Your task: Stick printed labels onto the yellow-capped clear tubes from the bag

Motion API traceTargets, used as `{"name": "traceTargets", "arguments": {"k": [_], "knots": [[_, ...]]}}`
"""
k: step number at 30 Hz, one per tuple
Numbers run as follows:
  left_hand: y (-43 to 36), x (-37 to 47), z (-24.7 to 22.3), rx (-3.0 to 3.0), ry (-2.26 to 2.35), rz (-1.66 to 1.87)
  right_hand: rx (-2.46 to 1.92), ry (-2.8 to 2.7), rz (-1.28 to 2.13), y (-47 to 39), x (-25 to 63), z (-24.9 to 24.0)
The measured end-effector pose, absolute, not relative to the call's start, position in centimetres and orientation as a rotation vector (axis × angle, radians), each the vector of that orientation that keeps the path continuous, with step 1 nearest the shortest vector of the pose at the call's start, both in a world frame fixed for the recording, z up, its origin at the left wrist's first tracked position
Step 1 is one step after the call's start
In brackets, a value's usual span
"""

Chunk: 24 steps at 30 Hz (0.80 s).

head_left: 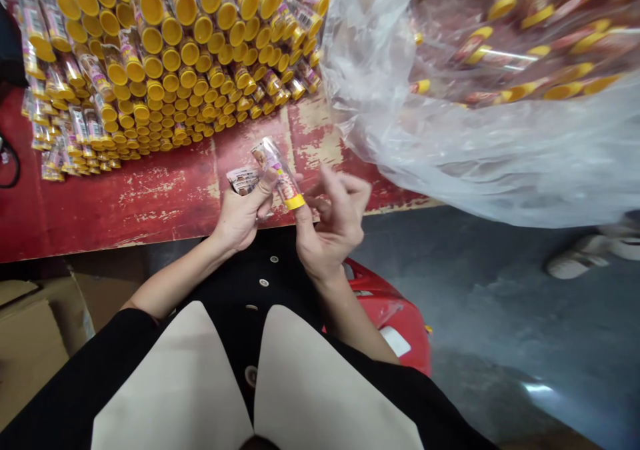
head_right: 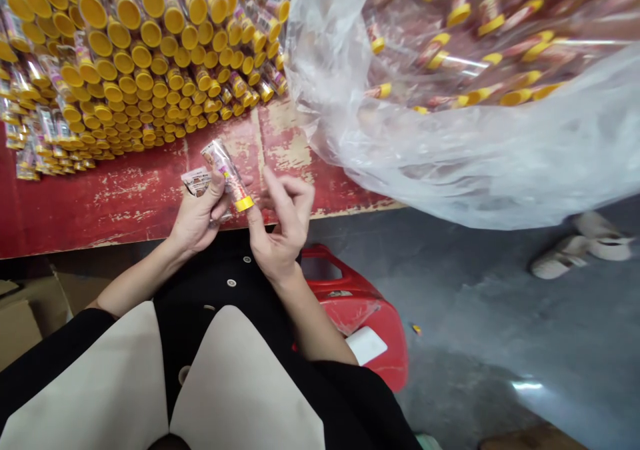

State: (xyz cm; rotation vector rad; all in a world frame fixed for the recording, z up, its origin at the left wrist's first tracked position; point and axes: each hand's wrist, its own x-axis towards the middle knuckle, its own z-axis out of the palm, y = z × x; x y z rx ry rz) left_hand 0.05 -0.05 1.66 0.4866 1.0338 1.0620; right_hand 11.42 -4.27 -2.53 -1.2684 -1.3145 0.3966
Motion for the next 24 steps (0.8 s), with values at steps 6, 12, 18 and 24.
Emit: {"name": "traceTargets", "arguments": {"k": [6, 12, 18, 24], "knots": [[-0.7, -0.4, 2.1, 0.504, 1.004, 1.052, -1.213, -1.318, 0.334, -2.9, 11.0, -1.8], [-1.3, -0.5, 2.2, 0.468, 1.028, 1.073, -1.215, -1.229, 0.258, -2.9, 9.9, -1.7], [-1.5, -0.6, 2.0, 0.473, 1.035, 1.129, -1.273, -1.081, 0.414, -2.9, 9.0, -2.8], [-2.1, -0.6, 1.5, 0.434, 1.018, 1.125, -1.268, -1.002, 0.439, -2.7, 8.6, -3.6]]}}
